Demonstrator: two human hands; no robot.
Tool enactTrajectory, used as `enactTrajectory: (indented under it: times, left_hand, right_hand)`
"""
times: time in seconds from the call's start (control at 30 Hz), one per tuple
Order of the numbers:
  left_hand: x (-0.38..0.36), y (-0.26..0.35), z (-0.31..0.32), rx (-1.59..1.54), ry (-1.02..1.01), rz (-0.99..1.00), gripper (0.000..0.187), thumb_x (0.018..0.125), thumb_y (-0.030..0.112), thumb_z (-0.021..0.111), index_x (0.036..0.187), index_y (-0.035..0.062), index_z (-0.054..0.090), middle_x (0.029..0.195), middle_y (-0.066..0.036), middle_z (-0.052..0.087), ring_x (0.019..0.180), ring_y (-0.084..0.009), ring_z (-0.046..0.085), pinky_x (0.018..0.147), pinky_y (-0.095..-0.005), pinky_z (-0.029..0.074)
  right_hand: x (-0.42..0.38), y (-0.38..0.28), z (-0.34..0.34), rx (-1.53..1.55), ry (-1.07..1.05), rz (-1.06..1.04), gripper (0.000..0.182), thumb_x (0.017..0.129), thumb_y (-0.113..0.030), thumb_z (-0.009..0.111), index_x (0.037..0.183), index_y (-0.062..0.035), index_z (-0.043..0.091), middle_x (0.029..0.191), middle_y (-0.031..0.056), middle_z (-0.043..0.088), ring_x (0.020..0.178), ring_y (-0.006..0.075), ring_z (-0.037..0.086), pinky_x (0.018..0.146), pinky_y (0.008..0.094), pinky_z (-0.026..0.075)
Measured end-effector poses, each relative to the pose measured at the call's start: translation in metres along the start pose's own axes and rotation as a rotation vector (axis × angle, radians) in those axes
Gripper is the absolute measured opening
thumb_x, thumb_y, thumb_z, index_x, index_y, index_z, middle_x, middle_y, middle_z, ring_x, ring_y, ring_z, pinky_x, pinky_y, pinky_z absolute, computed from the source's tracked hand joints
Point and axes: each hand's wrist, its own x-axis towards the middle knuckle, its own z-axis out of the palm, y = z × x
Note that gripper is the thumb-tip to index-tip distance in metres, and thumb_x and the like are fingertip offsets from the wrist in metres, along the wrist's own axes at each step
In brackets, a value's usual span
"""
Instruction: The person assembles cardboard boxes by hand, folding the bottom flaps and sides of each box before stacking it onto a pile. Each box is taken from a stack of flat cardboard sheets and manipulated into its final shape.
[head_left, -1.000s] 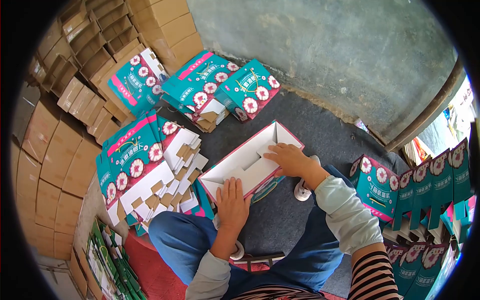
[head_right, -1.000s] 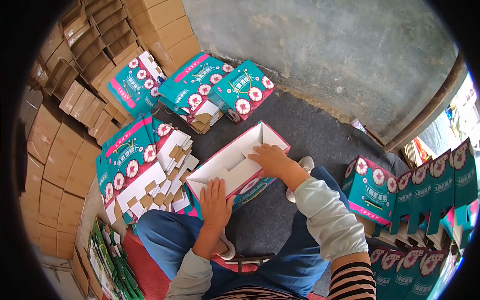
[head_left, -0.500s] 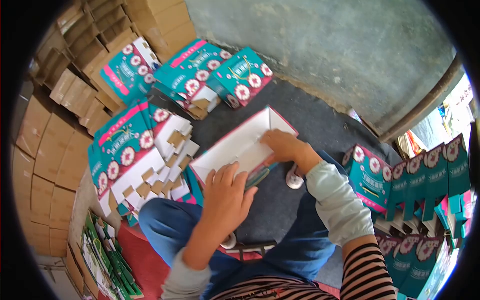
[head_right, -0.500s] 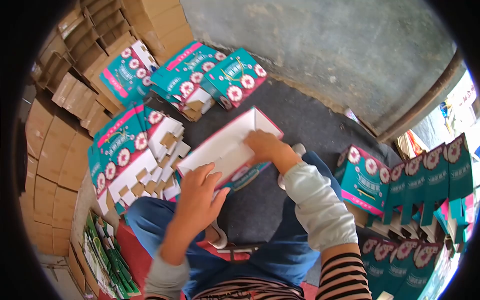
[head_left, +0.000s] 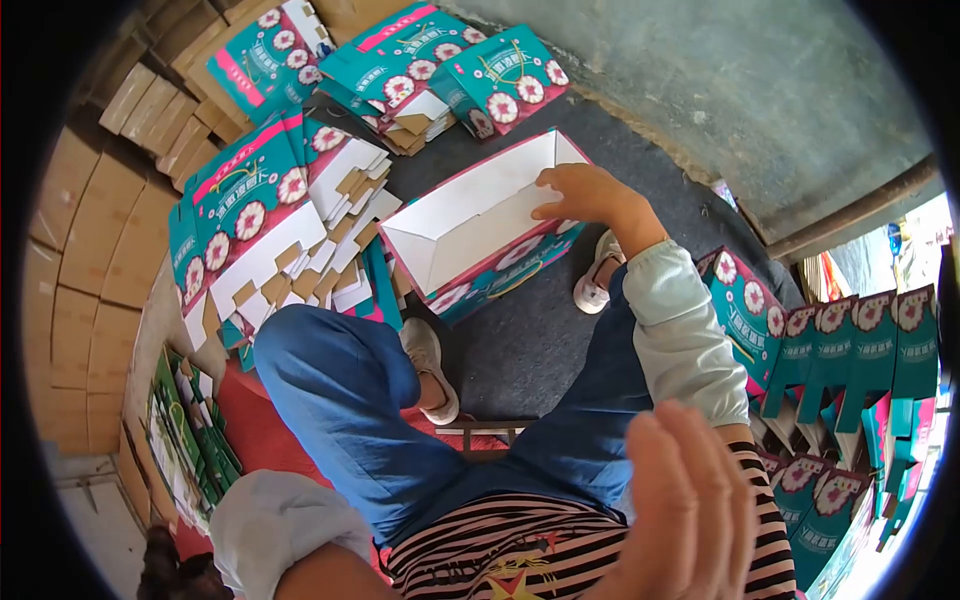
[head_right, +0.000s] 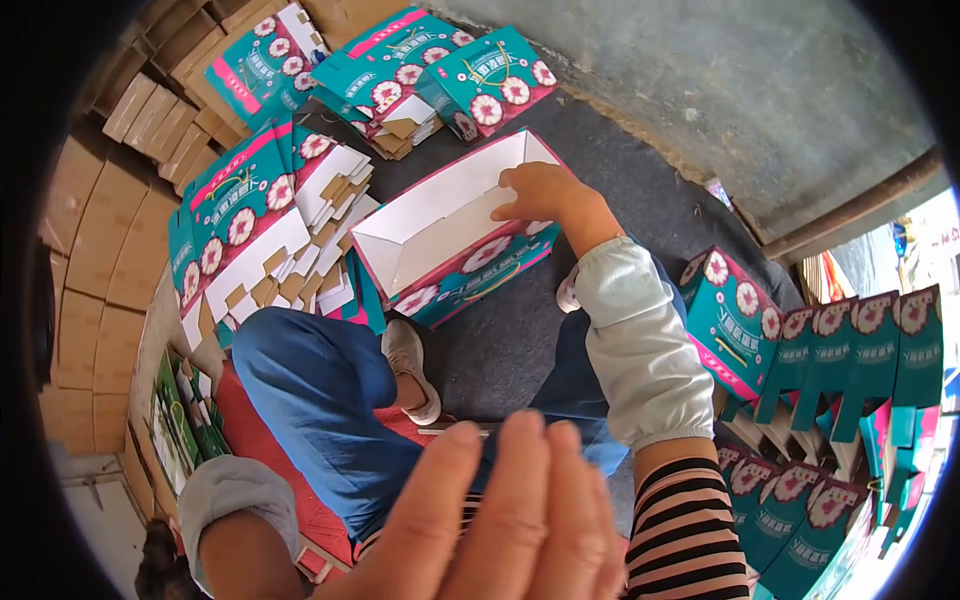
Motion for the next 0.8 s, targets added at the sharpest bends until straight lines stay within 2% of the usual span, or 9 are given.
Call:
enactTrajectory:
  times: [0.23,0.3,0.37,0.43,0.47,0.5,0.53,0.67,0.8]
  left_hand:
    - [-0.019,-0.003,-0.003,0.056,-0.03,0.002,0.041,0.087,0.029,0.05,0.096,-0.0086,0.065,0.097,-0.018,0.065,0.097,-0.0341,0.059,0.091,-0.0478,0.047]
    - [-0.012,-0.028,-0.001,-0.238,-0.269,-0.106,0.04,0.086,0.032,0.054,0.098,-0.0058,0.064,0.095,-0.018,0.065,0.092,-0.0343,0.061,0.085,-0.046,0.048]
    - [-0.002,-0.073,0.025,-0.744,-0.672,-0.382,0.041,0.079,0.034,0.065,0.099,-0.0007,0.06,0.086,-0.017,0.066,0.082,-0.0346,0.064,0.07,-0.042,0.051]
    - [-0.046,-0.116,0.097,-0.663,-0.309,-0.742,0.04,0.087,0.038,0.058,0.102,0.0008,0.06,0.095,-0.023,0.063,0.089,-0.038,0.061,0.075,-0.0428,0.047]
    - [-0.079,-0.137,0.148,-0.653,-0.195,-0.98,0.055,0.089,0.046,0.054,0.112,-0.0042,0.056,0.104,-0.027,0.06,0.096,-0.0431,0.058,0.08,-0.0432,0.048]
    - [-0.126,-0.16,0.209,-0.582,-0.265,-1.078,0.065,0.093,0.051,0.046,0.123,-0.0065,0.051,0.115,-0.028,0.058,0.111,-0.0378,0.055,0.087,-0.0395,0.046]
    - [-0.159,-0.165,0.249,-0.859,-0.258,-1.32,0.077,0.09,0.06,0.044,0.128,-0.0076,0.046,0.122,-0.029,0.053,0.118,-0.0374,0.049,0.091,-0.0419,0.045]
    - [-0.173,-0.159,0.294,-1.484,-0.334,-2.115,0.116,0.074,0.086,0.034,0.139,-0.0103,0.029,0.138,-0.032,0.036,0.13,-0.0421,0.035,0.097,-0.0565,0.037]
    - [-0.188,-0.166,0.338,-1.829,-0.337,-2.171,0.127,0.065,0.092,0.032,0.14,-0.01,0.025,0.142,-0.033,0.028,0.129,-0.0471,0.032,0.096,-0.0663,0.031]
  right_hand:
    - [-0.007,0.012,-0.003,0.115,0.116,0.036,0.053,0.078,-0.042,0.068,0.117,-0.0083,0.059,0.115,0.0153,0.061,0.107,0.0326,0.058,0.09,0.041,0.045]
    - [-0.004,0.03,-0.002,0.122,0.297,0.072,0.049,0.079,-0.042,0.066,0.115,-0.0093,0.06,0.115,0.0151,0.061,0.108,0.032,0.057,0.09,0.0414,0.046]
    - [-0.002,0.046,-0.002,0.033,0.466,0.161,0.044,0.082,-0.04,0.063,0.114,-0.0095,0.061,0.115,0.0147,0.061,0.109,0.0327,0.057,0.089,0.0424,0.046]
    - [-0.003,0.059,-0.002,0.096,0.511,0.286,0.043,0.083,-0.04,0.062,0.113,-0.0087,0.062,0.116,0.0161,0.061,0.111,0.0339,0.056,0.091,0.043,0.045]
    - [-0.004,0.065,0.0,0.127,0.531,0.351,0.043,0.084,-0.04,0.061,0.113,-0.0083,0.062,0.116,0.0168,0.061,0.112,0.0345,0.055,0.092,0.0432,0.045]
    - [-0.002,0.073,0.006,0.142,0.51,0.371,0.045,0.085,-0.041,0.059,0.115,-0.0075,0.061,0.116,0.0177,0.061,0.113,0.0352,0.055,0.094,0.0433,0.044]
    - [0.002,0.082,0.013,0.154,0.486,0.382,0.047,0.086,-0.043,0.057,0.116,-0.0067,0.06,0.117,0.0187,0.06,0.114,0.036,0.054,0.095,0.0434,0.043]
    - [0.03,0.11,0.037,0.32,0.382,0.368,0.059,0.09,-0.052,0.046,0.117,-0.0024,0.06,0.117,0.0221,0.061,0.116,0.0371,0.053,0.096,0.0423,0.041]
    - [0.047,0.107,0.049,0.706,0.264,0.415,0.072,0.09,-0.064,0.036,0.113,-0.0006,0.063,0.112,0.0188,0.063,0.11,0.031,0.057,0.093,0.0389,0.042]
